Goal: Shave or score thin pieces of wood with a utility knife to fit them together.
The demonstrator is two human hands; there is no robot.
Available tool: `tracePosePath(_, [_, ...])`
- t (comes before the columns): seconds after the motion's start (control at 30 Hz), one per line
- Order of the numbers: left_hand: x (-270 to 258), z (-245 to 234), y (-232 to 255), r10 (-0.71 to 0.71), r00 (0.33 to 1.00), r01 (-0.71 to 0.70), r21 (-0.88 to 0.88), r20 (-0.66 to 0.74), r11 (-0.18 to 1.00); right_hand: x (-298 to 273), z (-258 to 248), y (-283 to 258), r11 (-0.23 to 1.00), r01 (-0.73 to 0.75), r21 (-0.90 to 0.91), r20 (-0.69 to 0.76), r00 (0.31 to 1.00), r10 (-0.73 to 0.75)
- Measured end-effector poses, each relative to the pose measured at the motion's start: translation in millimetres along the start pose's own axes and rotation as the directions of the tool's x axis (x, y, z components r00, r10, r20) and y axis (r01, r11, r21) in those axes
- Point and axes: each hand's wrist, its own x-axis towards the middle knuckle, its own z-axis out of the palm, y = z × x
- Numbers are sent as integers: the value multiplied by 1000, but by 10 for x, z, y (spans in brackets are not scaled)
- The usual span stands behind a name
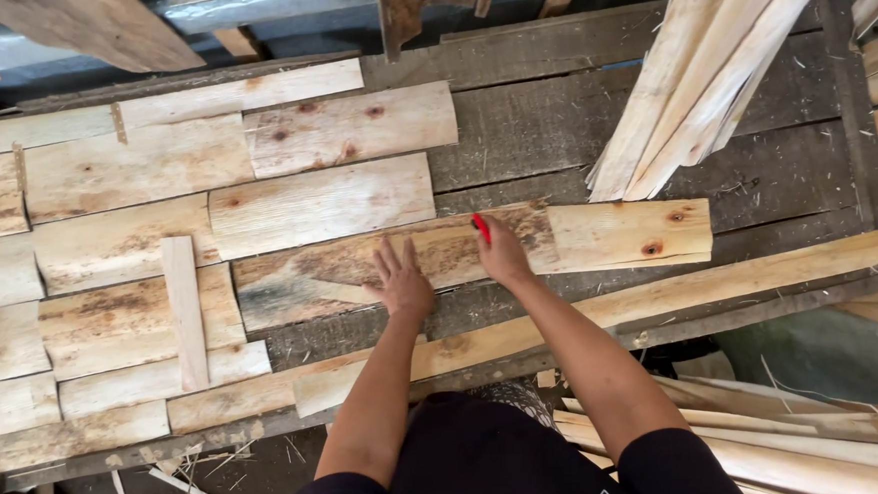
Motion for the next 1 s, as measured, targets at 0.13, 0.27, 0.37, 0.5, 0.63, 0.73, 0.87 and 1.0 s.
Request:
tracePosePath(0.13, [5,0,62,-39,999,39,-27,7,999,-49,-563,478,993,-27,-116,-145,989,10])
tracePosePath(0.27, [73,29,94,-66,997,67,-29,42,997,-31,-987,757,944,-14,-330,-123,992,-29])
tracePosePath(0.37, [73,61,114,-88,996,90,-43,32,995,-21,-1094,960,897,67,-436,-94,988,-120])
tracePosePath(0.5, [147,149,102,-111,994,112,-58,10,992,20,-1164,1024,840,130,-527,-41,983,-177])
tracePosePath(0.63, [114,134,147,-137,991,135,-113,-8,984,55,-1212,1021,845,113,-523,-13,990,-141])
tracePosePath(0.73, [89,104,187,-147,989,147,-125,13,981,95,-1248,1045,850,87,-520,-23,993,-116])
tracePosePath(0.87, [203,306,152,-125,991,118,-117,-55,986,108,-1259,1055,848,64,-526,-32,995,-95])
tracePosePath(1.0, [553,946,23,-37,957,16,-72,-289,997,96,-1239,1061,863,67,-501,-47,993,-104])
